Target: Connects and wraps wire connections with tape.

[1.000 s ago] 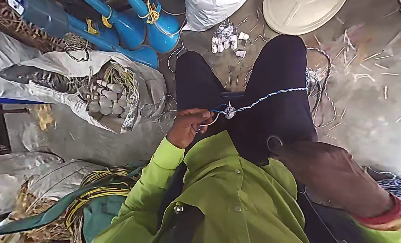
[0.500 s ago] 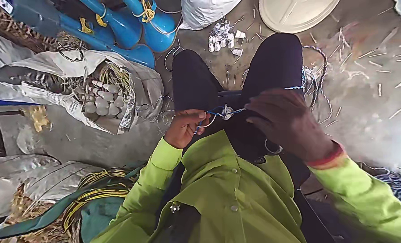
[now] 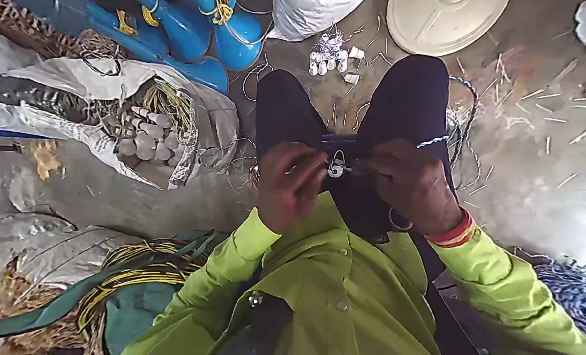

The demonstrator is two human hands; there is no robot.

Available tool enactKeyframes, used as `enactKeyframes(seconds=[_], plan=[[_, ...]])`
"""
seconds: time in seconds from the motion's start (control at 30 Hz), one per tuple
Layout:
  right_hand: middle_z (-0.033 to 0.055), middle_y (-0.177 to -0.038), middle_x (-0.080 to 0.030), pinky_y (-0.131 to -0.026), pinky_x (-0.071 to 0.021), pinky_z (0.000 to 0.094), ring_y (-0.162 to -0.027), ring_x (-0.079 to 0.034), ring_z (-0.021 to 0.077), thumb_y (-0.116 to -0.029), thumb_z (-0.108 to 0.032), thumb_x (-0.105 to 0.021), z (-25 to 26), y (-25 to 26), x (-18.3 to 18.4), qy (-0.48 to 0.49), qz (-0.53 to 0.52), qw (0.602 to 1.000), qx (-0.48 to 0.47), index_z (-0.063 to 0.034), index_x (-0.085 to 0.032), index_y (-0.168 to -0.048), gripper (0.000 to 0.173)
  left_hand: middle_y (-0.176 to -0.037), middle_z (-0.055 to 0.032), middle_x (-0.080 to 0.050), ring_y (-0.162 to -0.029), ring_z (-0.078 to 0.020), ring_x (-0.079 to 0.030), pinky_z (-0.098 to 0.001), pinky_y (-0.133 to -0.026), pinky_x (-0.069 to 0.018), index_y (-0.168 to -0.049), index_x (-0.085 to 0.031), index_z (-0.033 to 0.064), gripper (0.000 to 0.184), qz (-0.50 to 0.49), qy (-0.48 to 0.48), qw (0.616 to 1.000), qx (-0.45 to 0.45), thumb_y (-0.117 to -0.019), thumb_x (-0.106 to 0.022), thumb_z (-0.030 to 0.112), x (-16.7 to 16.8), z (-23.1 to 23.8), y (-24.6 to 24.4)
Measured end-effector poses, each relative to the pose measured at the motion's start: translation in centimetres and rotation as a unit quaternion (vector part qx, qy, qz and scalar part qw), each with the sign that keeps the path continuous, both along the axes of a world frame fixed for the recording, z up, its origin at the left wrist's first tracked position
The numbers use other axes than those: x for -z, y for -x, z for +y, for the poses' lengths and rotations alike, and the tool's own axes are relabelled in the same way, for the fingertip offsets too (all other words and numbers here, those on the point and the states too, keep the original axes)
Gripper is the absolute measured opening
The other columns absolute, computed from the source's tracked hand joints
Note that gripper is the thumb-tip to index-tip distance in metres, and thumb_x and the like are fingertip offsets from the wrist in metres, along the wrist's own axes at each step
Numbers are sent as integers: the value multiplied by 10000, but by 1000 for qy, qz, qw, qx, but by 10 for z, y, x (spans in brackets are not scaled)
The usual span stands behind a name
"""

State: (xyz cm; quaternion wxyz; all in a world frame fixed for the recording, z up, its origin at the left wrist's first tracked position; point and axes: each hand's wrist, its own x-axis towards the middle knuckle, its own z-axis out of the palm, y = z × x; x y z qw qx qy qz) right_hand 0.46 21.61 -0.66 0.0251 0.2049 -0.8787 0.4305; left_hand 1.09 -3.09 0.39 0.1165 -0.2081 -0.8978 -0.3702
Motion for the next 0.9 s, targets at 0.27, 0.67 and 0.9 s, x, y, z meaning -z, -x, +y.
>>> enactKeyframes(seconds=[0.27, 0.67, 0.9], plan=[[-54, -833, -713, -608, -549, 173, -691, -640, 10, -939, -203, -730, 4, 6, -16, 158, -262, 951, -50, -115, -772, -942, 98, -1025, -81, -732, -1052, -251, -649, -446, -987, -477, -1022, -793, 108, 116, 98, 56, 990, 78, -948, -714, 151, 7, 18, -3], [-33, -754, -716, -550, -542, 197, -639, -651, 51, -970, -215, -692, 4, 17, -23, 186, -345, 917, -74, -117, -772, -940, 130, -1025, -142, -724, -1034, -275, -670, -421, -979, -523, -1045, -771, 15, 192, 105, 16, 987, 122, -944, -636, 107, 10, 11, 2], [-79, -652, -631, -458, -446, 183, -530, -552, 2, -963, -212, -640, -4, 14, -20, 109, -291, 950, -29, -145, -725, -875, 140, -968, -130, -720, -984, -269, -666, -405, -961, -523, -1030, -763, 10, 178, 164, 43, 976, 138, -948, -652, 123, 12, 15, 3]])
